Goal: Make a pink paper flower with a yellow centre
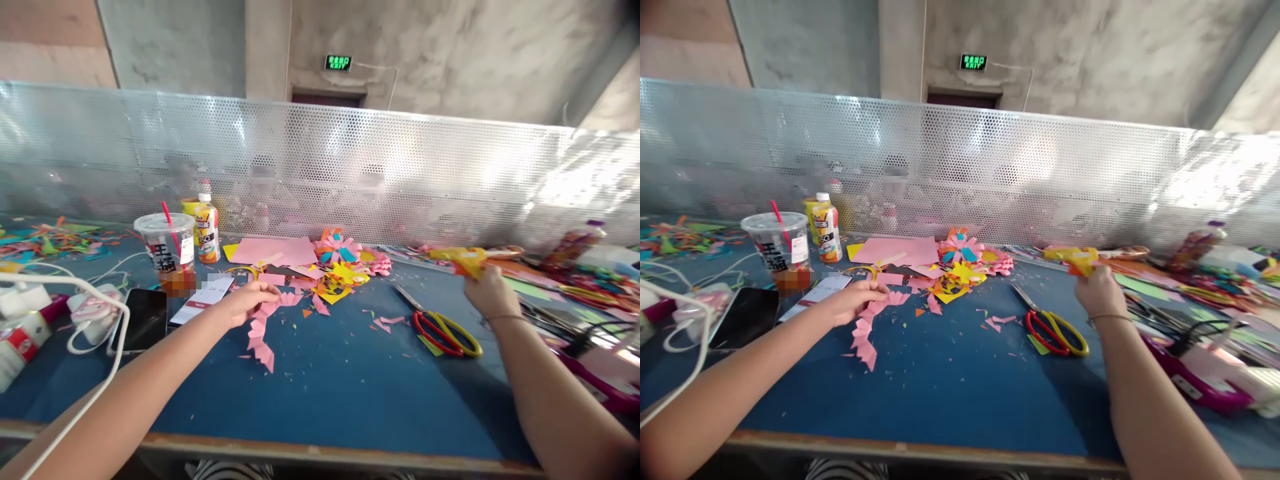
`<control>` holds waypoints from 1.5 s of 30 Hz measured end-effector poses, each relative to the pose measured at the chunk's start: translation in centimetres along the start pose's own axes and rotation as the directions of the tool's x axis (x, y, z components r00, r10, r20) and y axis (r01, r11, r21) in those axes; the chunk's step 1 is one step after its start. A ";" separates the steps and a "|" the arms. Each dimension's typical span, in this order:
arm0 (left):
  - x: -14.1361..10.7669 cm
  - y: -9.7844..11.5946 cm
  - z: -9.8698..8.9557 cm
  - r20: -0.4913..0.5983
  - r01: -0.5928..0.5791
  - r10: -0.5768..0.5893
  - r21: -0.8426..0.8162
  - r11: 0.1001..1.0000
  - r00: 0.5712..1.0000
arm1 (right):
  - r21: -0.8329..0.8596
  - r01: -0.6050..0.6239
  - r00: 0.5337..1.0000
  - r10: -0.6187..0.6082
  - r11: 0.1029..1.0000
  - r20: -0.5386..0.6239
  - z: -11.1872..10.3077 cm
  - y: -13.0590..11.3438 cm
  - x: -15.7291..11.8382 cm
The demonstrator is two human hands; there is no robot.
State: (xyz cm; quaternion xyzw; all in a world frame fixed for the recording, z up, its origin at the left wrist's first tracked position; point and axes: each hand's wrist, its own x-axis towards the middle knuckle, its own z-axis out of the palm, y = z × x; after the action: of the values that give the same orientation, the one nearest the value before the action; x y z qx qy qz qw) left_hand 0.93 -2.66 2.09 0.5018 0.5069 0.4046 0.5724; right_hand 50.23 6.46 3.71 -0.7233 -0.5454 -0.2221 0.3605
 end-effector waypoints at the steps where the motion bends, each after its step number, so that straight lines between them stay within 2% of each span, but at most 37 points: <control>1: 0.1 -0.2 0.0 0.002 0.003 -0.003 -0.042 0.999 1.000 | 0.018 -0.015 1.000 0.015 1.000 0.000 -0.8 -1.6 -0.1; 3: 0.2 -0.4 0.1 -0.001 0.012 -0.012 -0.090 0.996 1.000 | 0.159 -0.069 0.996 0.059 0.985 0.063 -2.4 -4.9 -0.4; 4: 0.2 -0.4 0.2 -0.010 0.015 -0.016 -0.097 0.995 1.000 | 0.233 -0.061 0.996 0.044 0.970 0.078 -3.1 -6.6 -0.6; 6: 0.1 -0.4 0.4 -0.024 0.009 -0.011 -0.088 0.996 1.000 | 0.380 -0.023 0.996 -0.013 0.925 0.093 -4.3 -10.0 -1.6; 8: -0.2 -0.4 0.8 -0.019 -0.011 0.010 -0.054 0.998 1.000 | 0.467 0.063 0.986 -0.128 0.882 0.109 -4.9 -13.2 -3.1; 11: -0.5 -0.3 1.1 -0.021 -0.039 0.040 0.057 0.998 0.999 | 0.522 0.188 0.954 -0.282 0.832 0.105 -4.5 -17.3 -6.5; 14: -0.5 -0.4 1.0 -0.022 -0.068 0.076 0.243 0.968 0.997 | 0.429 0.346 0.914 -0.403 0.835 0.048 -2.9 -19.8 -10.6; 17: 0.1 -0.8 0.7 0.003 -0.138 0.149 0.392 0.910 0.989 | 0.274 0.457 0.868 -0.491 0.846 0.067 -1.4 -20.2 -13.5; 20: 0.8 -1.4 0.3 0.023 -0.139 0.144 0.445 0.885 0.989 | 0.201 0.506 0.834 -0.535 0.839 0.134 -0.7 -19.7 -14.5; 23: 1.2 -1.8 0.1 0.039 -0.128 0.124 0.467 0.875 0.992 | 0.177 0.540 0.800 -0.567 0.823 0.196 -0.7 -19.4 -14.3; 28: 1.5 -2.2 -0.1 0.057 -0.191 0.190 0.520 0.832 0.980 | 0.158 0.571 0.770 -0.592 0.806 0.239 -0.8 -19.7 -14.2; 34: 1.5 -2.2 0.0 0.097 -0.226 0.209 0.582 0.781 0.973 | 0.148 0.664 0.687 -0.677 0.733 0.264 -0.9 -19.7 -14.3; 45: 1.3 -1.9 0.0 0.109 -0.231 0.208 0.610 0.758 0.972 | 0.180 0.710 0.634 -0.729 0.681 0.259 -0.8 -19.7 -14.2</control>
State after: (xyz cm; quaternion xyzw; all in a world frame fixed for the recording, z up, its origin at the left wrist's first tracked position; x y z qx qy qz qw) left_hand 1.08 -1.73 0.00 0.7242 0.5389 0.2716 0.3337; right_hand 27.27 -0.25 -0.45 -0.4600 -0.8441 -0.2139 0.1737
